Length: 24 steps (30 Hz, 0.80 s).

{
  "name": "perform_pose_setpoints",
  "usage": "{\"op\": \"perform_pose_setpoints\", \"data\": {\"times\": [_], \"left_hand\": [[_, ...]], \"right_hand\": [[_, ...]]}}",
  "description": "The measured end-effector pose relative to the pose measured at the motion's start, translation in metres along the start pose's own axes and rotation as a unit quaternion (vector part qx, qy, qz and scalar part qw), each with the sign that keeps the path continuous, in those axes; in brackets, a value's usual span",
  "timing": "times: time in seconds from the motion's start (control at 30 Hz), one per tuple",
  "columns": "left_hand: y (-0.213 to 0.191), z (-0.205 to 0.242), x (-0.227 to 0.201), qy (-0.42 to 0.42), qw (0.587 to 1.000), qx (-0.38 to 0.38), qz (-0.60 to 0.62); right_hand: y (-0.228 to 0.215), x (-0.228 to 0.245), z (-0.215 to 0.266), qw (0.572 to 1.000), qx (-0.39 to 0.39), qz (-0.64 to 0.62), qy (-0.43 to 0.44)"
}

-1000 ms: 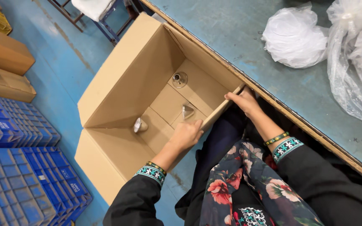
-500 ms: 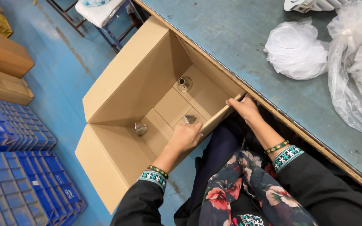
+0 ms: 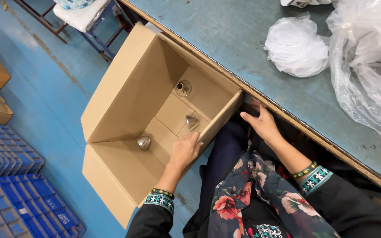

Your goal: The person assembles small metallic light fixtures by inserting clear plastic reflectors into silver housings. They place the assembled units into a cardboard box on the floor.

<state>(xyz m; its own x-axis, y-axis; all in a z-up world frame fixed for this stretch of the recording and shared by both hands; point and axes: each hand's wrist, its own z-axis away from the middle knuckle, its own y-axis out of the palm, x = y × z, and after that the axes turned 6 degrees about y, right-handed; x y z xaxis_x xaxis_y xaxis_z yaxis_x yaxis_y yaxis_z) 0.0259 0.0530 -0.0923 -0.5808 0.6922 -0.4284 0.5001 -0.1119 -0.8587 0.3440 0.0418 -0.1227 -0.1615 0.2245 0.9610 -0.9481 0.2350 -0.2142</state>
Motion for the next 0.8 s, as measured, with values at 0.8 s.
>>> {"op": "perform_pose_setpoints", "data": {"times": [0.8], "left_hand": [[0.058,-0.015,0.020,-0.003,0.999,-0.027,0.038]], "right_hand": [[0.006,-0.009,0.017,0.996,0.071,0.003,0.049]]}}
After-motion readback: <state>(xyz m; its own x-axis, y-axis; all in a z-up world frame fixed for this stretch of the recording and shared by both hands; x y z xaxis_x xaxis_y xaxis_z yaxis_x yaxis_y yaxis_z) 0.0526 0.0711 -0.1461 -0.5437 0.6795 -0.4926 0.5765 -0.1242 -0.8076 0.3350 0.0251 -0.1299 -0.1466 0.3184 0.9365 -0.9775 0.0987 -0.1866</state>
